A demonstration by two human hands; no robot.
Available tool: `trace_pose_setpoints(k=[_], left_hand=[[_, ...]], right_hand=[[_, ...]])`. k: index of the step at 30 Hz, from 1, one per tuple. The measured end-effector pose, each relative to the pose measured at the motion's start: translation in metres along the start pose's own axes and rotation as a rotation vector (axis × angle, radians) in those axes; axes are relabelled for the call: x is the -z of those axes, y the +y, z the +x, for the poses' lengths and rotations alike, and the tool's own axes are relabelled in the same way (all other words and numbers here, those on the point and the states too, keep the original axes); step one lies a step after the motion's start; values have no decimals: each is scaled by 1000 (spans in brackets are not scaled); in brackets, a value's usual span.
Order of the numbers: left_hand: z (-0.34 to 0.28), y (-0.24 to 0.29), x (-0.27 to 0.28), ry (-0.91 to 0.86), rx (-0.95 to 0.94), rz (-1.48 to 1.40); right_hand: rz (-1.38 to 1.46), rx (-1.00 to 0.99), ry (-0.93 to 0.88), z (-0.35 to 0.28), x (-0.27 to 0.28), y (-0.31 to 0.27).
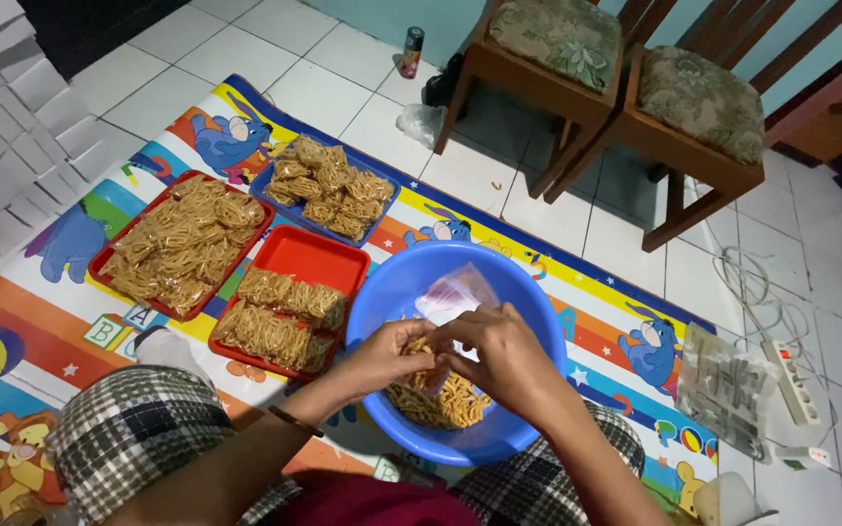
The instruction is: Packaging small fried snacks into plastic bags from a bowl while sitting on the floor
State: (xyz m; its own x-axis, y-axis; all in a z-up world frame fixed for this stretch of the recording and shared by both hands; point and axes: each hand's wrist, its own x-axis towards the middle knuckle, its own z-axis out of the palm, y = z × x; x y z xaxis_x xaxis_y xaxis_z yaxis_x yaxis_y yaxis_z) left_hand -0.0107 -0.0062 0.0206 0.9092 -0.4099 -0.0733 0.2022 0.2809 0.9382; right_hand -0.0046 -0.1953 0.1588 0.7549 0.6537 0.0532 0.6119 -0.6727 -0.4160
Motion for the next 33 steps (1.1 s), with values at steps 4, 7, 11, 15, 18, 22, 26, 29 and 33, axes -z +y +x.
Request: trace_pose_setpoints(k=[4,7,11,15,18,22,26,29,33], left_hand=[[4,-12,4,9,14,42],[-1,-8,1,-7,24,60],[-8,8,-6,7,74,8],[7,-26,8,27,157,-18],[10,-40,17,8,180,-6],[6,-26,12,25,268,-12],[-1,-5,3,6,188,-17],[1,-12,6,16,181,-58],[14,-25,15,25,131,-96]], right_hand=[[29,15,-22,1,1,-2],[32,-3,-49,2,-2,1],[48,7,-60,3,-8,8],[62,0,-92,4,-15,17],[65,29,-109,4,-10,17],[79,4,-124,7,-16,22],[77,26,-135,8,-16,23],[74,23,-152,8,-11,19],[28,18,-144,10,-11,16]])
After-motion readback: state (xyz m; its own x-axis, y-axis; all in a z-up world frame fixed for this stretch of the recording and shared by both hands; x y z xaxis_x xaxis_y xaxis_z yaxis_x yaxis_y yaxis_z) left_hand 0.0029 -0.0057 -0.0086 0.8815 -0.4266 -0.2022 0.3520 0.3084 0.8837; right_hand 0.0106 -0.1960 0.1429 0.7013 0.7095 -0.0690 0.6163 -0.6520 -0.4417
